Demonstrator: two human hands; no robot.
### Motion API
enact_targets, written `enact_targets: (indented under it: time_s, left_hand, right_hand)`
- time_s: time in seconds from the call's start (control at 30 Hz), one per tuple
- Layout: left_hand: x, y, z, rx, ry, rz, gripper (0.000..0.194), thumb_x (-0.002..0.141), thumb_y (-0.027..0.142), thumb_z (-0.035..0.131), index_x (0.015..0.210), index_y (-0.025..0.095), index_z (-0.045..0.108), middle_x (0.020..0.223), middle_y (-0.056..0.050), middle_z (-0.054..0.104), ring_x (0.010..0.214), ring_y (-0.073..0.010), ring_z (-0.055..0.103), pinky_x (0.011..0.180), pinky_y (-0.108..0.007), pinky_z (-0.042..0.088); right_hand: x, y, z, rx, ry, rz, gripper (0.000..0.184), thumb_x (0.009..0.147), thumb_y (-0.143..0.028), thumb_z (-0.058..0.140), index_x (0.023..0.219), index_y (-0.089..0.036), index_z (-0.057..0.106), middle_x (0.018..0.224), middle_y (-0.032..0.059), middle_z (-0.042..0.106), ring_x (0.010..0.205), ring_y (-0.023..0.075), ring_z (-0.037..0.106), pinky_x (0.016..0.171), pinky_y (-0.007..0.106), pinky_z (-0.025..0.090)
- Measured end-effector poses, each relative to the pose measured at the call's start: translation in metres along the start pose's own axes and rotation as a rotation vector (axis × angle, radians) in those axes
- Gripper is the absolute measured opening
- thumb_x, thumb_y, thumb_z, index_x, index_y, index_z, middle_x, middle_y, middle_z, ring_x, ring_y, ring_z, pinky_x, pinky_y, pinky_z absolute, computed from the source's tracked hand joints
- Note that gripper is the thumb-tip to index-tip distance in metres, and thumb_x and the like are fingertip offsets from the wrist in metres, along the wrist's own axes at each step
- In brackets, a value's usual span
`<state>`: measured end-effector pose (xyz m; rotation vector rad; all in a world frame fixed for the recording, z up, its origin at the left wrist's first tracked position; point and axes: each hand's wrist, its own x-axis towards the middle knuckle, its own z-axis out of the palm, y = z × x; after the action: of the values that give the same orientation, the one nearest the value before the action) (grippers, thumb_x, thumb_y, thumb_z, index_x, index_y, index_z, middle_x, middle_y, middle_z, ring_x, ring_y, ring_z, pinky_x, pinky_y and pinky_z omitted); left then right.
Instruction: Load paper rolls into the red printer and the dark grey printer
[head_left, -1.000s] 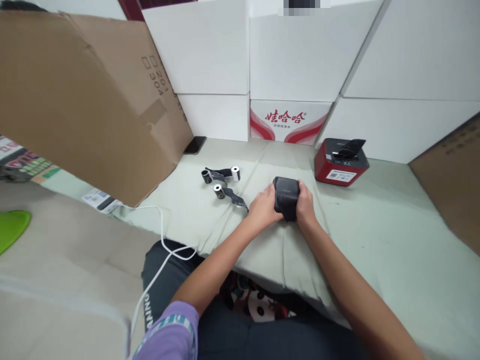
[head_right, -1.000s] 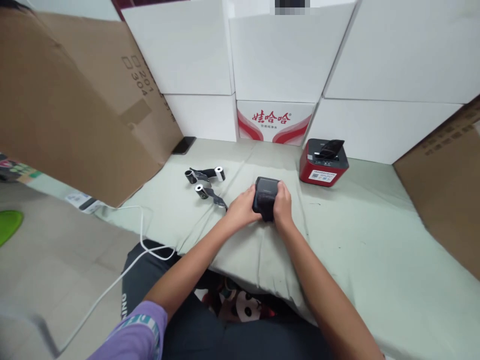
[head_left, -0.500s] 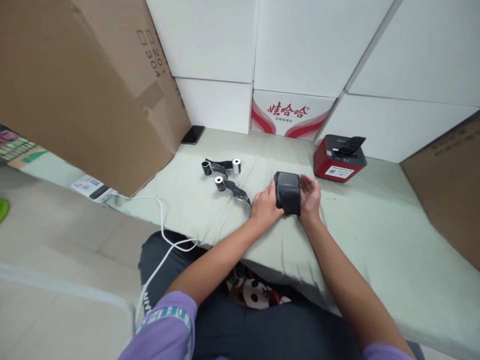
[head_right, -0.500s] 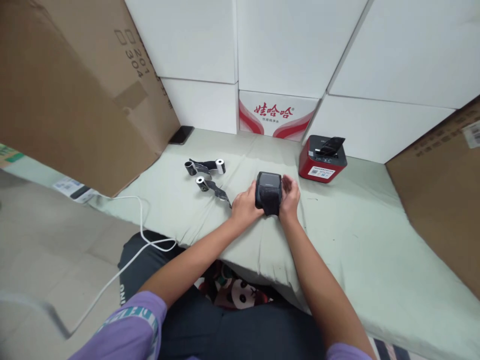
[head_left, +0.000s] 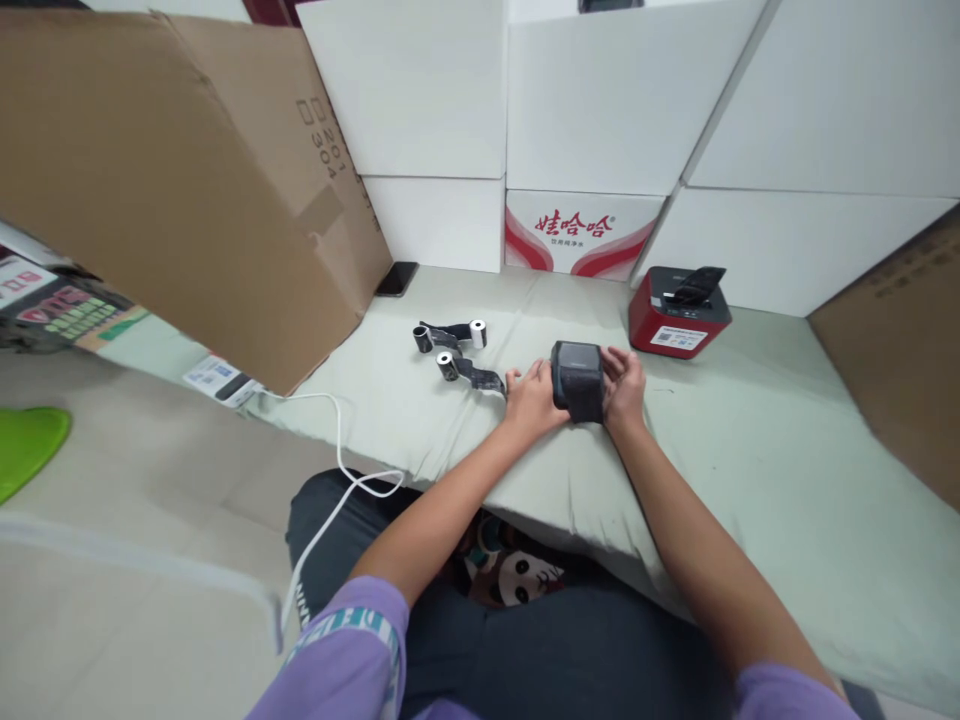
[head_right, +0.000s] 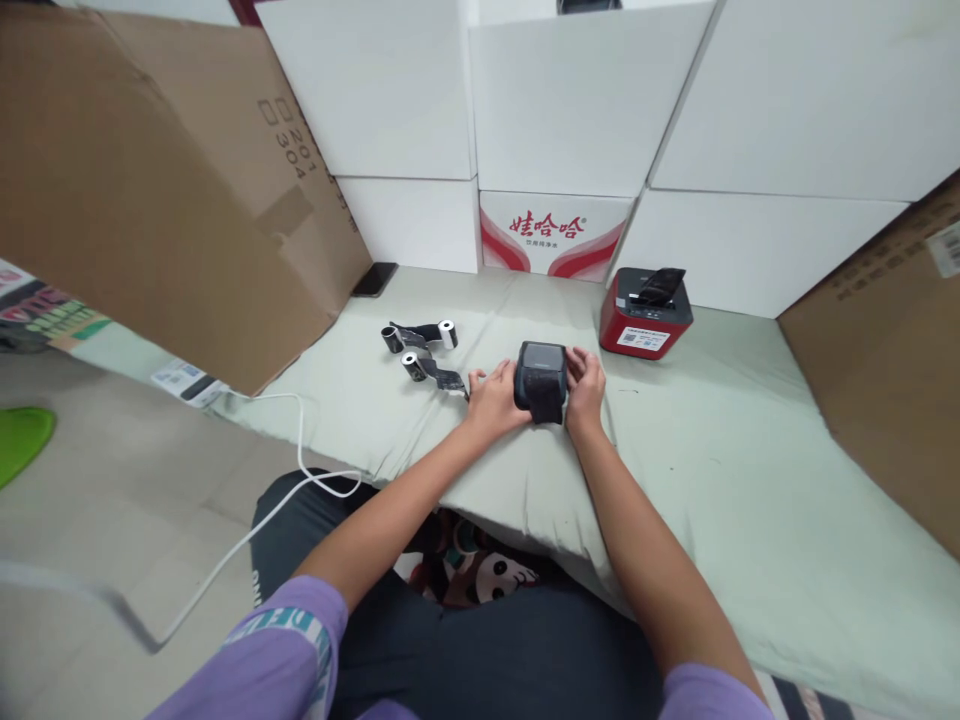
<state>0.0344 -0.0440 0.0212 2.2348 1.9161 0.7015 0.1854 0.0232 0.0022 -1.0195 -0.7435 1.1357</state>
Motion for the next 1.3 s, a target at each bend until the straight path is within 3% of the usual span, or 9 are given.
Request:
enact_targets:
  time_s: [0.27,0.73,0.87,1.03,1.13,1.3]
  left_hand:
    - [-0.001,0.001,0.002,0.012,0.035,-0.001,0.072,0.079,0.056,0.071,0.135,0.016,0.049,0.137,-0.016,0.063,0.132,-0.0312,0.056,0.111,-0.049,0.032]
    - [-0.004,0.001,-0.005,0.004,0.005,0.025,0.065,0.085,0.046,0.063,0.139,0.012,0.049,0.144,-0.021,0.059,0.145,-0.031,0.045,0.116,-0.051,0.027]
    - [-0.004,0.001,-0.006,0.018,-0.011,0.027,0.068,0.086,0.046,0.062,0.144,0.014,0.046,0.147,-0.02,0.057,0.149,-0.0309,0.039,0.117,-0.052,0.027]
    - [-0.004,-0.003,-0.005,0.004,-0.002,0.051,0.071,0.085,0.045,0.062,0.147,0.014,0.044,0.15,-0.019,0.055,0.152,-0.0312,0.036,0.117,-0.053,0.028]
    - [-0.004,-0.006,-0.003,-0.025,0.024,0.058,0.069,0.085,0.042,0.063,0.146,0.015,0.046,0.151,-0.018,0.054,0.151,-0.0318,0.037,0.117,-0.052,0.029]
    - [-0.004,-0.008,-0.003,-0.072,0.051,0.05,0.065,0.084,0.036,0.065,0.143,0.015,0.049,0.149,-0.017,0.057,0.149,-0.0313,0.04,0.118,-0.049,0.031]
  right_hand:
    - [0.002,0.002,0.001,-0.021,0.008,-0.035,0.046,0.089,-0.063,0.051,0.103,-0.022,0.063,0.115,0.0091,0.075,0.115,0.0202,0.07,0.103,0.036,0.053]
    - [0.001,-0.002,0.002,-0.107,0.002,-0.078,0.041,0.089,-0.058,0.047,0.105,-0.022,0.059,0.122,0.0105,0.073,0.119,0.0201,0.069,0.103,0.037,0.053]
    - [-0.004,-0.006,0.004,-0.12,0.06,-0.106,0.033,0.09,-0.052,0.046,0.099,-0.023,0.059,0.11,0.008,0.075,0.11,0.0191,0.072,0.097,0.036,0.056]
    - [-0.013,-0.009,0.004,-0.25,0.187,-0.256,0.027,0.088,-0.044,0.045,0.084,-0.022,0.059,0.087,0.005,0.072,0.095,0.0199,0.074,0.087,0.034,0.058]
    - [-0.013,-0.01,0.001,-0.329,0.116,-0.321,0.033,0.09,-0.046,0.041,0.083,-0.022,0.063,0.093,0.0059,0.074,0.1,0.0201,0.074,0.091,0.034,0.055]
    - [0.001,-0.011,-0.005,-0.334,-0.065,-0.261,0.045,0.091,-0.059,0.038,0.102,-0.024,0.065,0.122,0.0075,0.073,0.121,0.0218,0.066,0.095,0.037,0.053]
